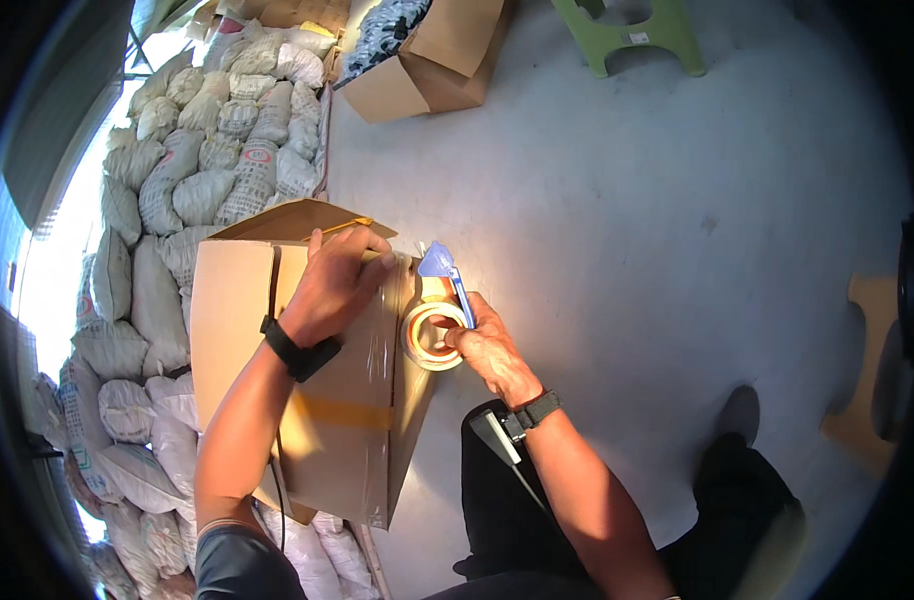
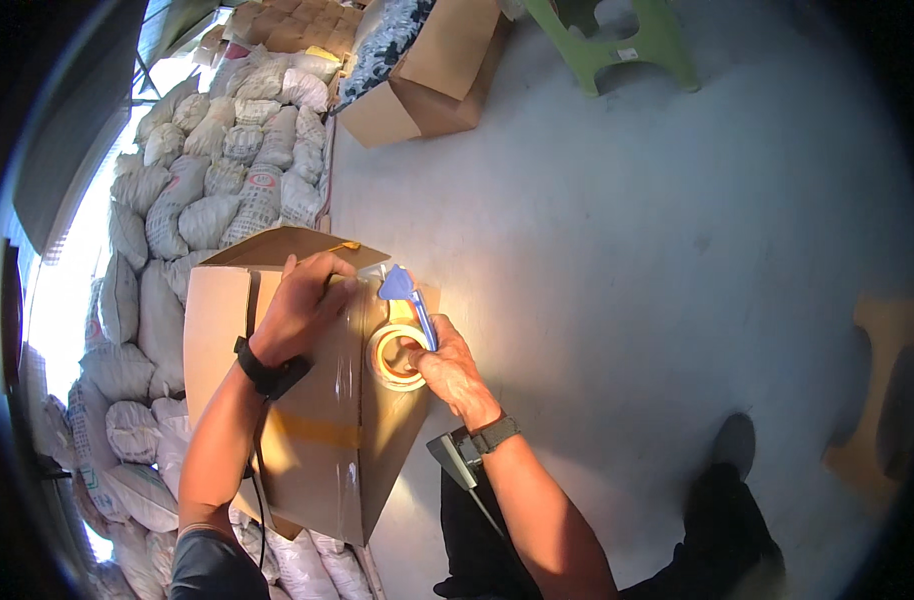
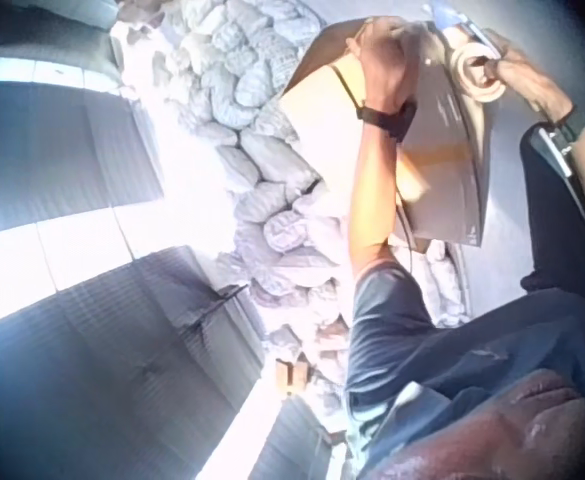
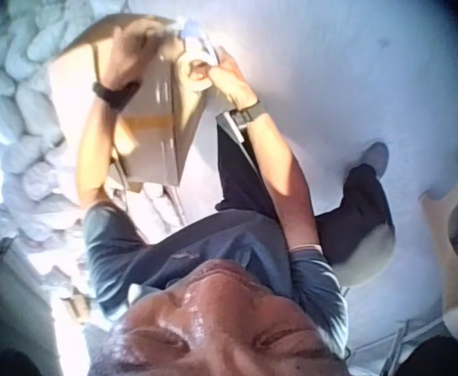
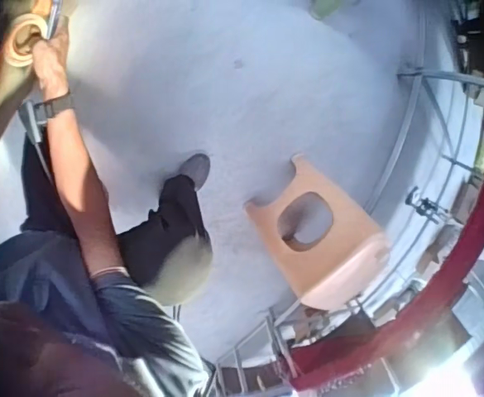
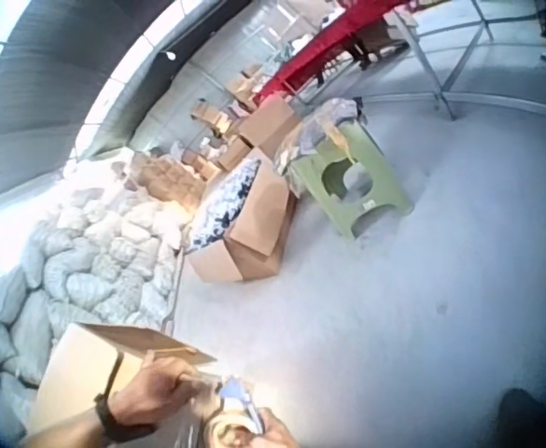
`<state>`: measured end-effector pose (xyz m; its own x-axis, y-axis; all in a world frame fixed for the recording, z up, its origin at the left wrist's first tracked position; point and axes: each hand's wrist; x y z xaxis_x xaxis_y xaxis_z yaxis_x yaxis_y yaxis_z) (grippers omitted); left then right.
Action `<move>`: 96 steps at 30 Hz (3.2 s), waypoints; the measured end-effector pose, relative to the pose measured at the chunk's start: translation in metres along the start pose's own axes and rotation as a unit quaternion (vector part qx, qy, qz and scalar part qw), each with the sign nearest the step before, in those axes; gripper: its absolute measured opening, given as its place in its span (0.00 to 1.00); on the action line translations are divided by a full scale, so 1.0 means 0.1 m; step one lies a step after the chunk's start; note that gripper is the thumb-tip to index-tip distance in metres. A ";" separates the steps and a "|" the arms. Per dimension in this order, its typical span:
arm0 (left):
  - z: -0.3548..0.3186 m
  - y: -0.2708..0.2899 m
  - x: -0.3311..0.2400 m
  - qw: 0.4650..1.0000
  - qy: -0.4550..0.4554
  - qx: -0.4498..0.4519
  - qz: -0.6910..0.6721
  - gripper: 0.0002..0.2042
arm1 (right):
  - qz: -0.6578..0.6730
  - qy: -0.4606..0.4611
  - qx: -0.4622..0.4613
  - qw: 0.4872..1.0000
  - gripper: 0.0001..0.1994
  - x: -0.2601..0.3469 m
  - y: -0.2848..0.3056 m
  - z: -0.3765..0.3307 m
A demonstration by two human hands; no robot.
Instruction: The recorder puts components into a cardboard box and seals it with tape using a tape dispenser.
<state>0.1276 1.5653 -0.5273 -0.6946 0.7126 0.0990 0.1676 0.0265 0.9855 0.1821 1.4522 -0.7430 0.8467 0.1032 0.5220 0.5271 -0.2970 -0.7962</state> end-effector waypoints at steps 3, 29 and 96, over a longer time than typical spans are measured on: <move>0.08 0.02 -0.02 1.000 -0.010 0.015 0.000 0.06 | -0.002 -0.005 -0.007 1.000 0.19 0.07 0.01 0.00; 0.01 0.23 -0.27 0.980 -0.122 0.155 0.038 0.32 | -0.205 -0.026 0.040 0.978 0.22 0.49 0.31 -0.02; 0.57 -0.32 1.32 0.986 -0.065 0.101 0.116 0.25 | -0.210 -0.200 -0.043 0.956 0.19 -2.23 -0.76 -2.41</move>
<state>0.0703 1.6980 -0.5540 -0.5275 0.7999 0.2861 0.4559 -0.0176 0.8899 -0.0644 1.2232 -0.7248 0.5314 0.5800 0.6175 0.8330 -0.2252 -0.5054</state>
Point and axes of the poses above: each hand's wrist, its own z-axis towards the middle knuckle, its own y-axis out of the back of the hand, x = y × z, and after that the axes turned 5 degrees about -x, right-handed
